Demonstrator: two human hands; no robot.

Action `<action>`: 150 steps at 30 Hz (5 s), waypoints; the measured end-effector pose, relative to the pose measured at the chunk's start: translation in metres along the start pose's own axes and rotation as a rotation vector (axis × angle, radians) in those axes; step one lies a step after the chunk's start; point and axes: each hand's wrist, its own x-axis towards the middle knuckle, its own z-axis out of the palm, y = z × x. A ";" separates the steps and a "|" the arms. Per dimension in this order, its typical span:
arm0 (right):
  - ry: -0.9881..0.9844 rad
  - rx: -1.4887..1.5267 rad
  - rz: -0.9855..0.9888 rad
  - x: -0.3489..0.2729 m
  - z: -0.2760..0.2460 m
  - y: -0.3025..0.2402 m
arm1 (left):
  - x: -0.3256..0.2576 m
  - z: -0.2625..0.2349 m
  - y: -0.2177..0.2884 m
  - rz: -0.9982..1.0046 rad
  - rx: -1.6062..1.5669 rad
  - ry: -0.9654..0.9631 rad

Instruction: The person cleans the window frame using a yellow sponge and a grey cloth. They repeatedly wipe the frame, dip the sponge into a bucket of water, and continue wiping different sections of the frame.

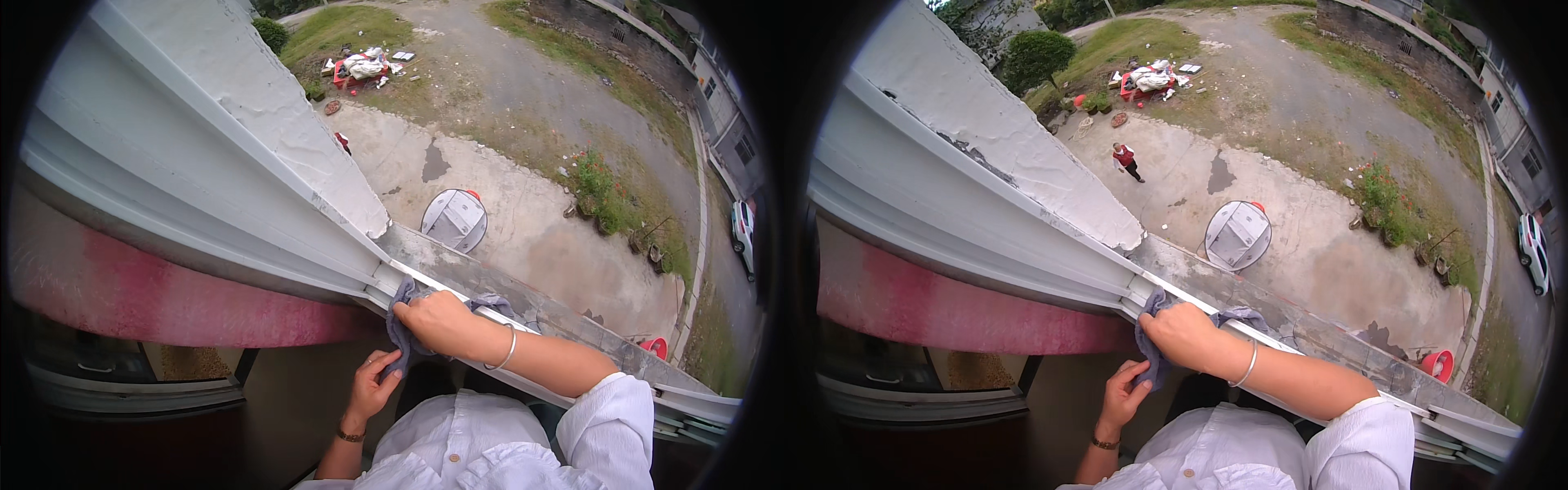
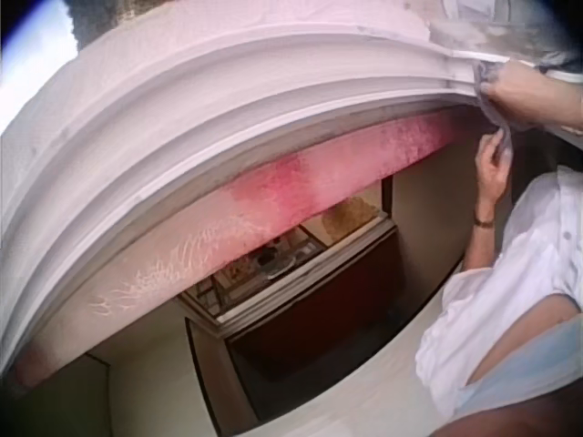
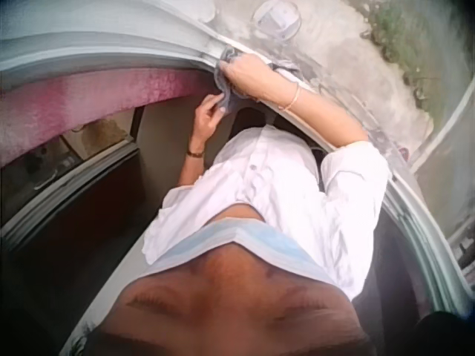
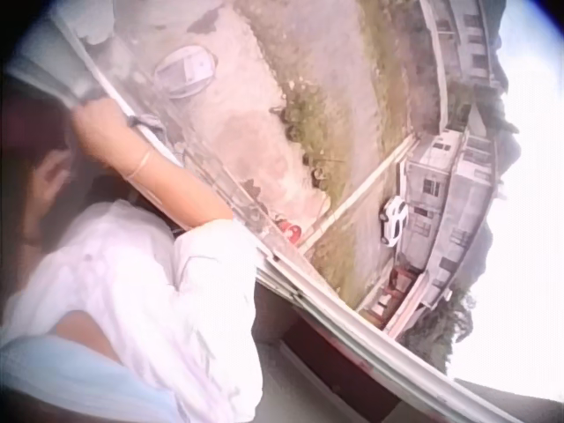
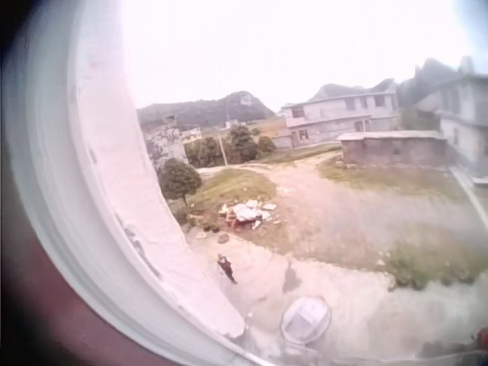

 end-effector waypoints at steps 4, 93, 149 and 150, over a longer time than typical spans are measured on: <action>0.090 -0.012 0.042 0.013 0.012 0.002 | 0.005 -0.001 -0.007 -0.026 -0.086 0.017; 0.108 0.111 0.525 -0.109 -0.023 -0.014 | 0.078 -0.030 -0.009 -0.142 -0.122 -0.773; 1.413 0.823 1.023 -0.482 0.025 -0.137 | 0.076 0.063 0.126 0.486 0.763 -0.334; 1.446 0.806 1.027 -0.485 0.025 -0.139 | 0.083 0.082 0.105 0.491 0.765 -0.408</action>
